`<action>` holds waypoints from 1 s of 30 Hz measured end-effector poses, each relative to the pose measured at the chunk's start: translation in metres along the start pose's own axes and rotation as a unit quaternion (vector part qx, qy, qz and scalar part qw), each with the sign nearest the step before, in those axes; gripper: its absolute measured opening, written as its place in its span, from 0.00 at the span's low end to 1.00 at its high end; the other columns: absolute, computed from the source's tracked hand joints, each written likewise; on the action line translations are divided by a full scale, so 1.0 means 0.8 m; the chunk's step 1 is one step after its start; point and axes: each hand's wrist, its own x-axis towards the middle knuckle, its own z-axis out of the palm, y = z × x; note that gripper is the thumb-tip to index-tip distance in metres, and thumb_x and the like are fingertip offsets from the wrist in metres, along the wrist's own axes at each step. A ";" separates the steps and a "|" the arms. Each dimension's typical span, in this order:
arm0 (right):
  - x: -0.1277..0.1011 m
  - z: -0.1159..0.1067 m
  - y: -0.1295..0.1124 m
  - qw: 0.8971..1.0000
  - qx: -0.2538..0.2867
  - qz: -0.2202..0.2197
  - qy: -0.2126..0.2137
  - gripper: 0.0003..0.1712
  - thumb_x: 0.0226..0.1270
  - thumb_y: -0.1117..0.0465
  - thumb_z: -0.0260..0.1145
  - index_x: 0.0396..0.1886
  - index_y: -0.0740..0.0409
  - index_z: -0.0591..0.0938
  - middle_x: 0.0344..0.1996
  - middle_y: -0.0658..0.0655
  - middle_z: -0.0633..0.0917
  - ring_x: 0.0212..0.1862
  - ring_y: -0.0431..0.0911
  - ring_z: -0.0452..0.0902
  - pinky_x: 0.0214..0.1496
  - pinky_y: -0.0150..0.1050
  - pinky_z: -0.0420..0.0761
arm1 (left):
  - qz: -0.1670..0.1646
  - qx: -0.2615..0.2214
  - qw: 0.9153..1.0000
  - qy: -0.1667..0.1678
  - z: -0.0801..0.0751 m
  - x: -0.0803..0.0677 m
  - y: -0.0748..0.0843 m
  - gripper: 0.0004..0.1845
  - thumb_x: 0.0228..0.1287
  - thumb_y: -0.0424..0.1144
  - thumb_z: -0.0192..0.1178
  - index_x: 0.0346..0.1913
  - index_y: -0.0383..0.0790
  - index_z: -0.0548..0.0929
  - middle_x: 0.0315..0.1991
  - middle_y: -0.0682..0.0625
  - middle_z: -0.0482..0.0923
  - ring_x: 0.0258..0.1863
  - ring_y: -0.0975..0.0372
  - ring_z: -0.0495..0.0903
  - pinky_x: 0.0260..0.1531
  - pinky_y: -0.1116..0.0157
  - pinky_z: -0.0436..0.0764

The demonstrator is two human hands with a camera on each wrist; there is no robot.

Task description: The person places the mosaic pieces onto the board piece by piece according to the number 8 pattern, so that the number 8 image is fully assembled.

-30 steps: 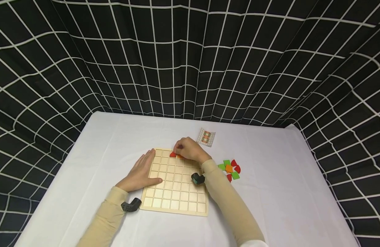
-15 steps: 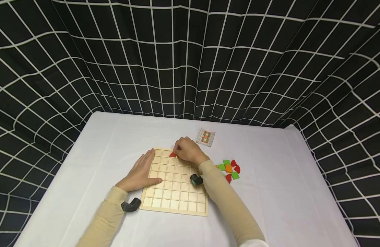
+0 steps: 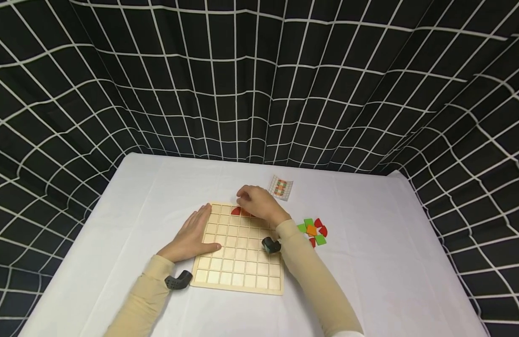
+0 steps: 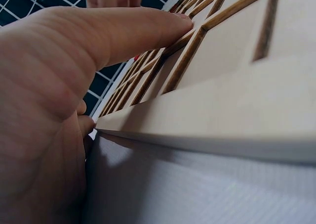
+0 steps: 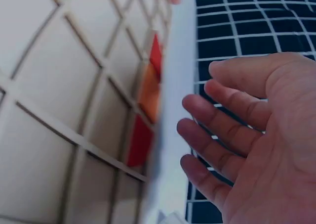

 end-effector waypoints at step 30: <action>-0.141 -0.108 0.032 0.994 0.021 0.021 0.103 0.13 0.76 0.56 0.62 0.53 0.54 0.84 0.49 0.56 0.88 0.50 0.55 0.81 0.50 0.49 0.84 | 0.004 0.004 1.000 0.007 0.005 0.002 0.002 0.66 0.56 0.57 0.71 0.82 0.37 0.34 0.84 0.44 0.32 0.84 0.53 0.32 0.83 0.52 0.34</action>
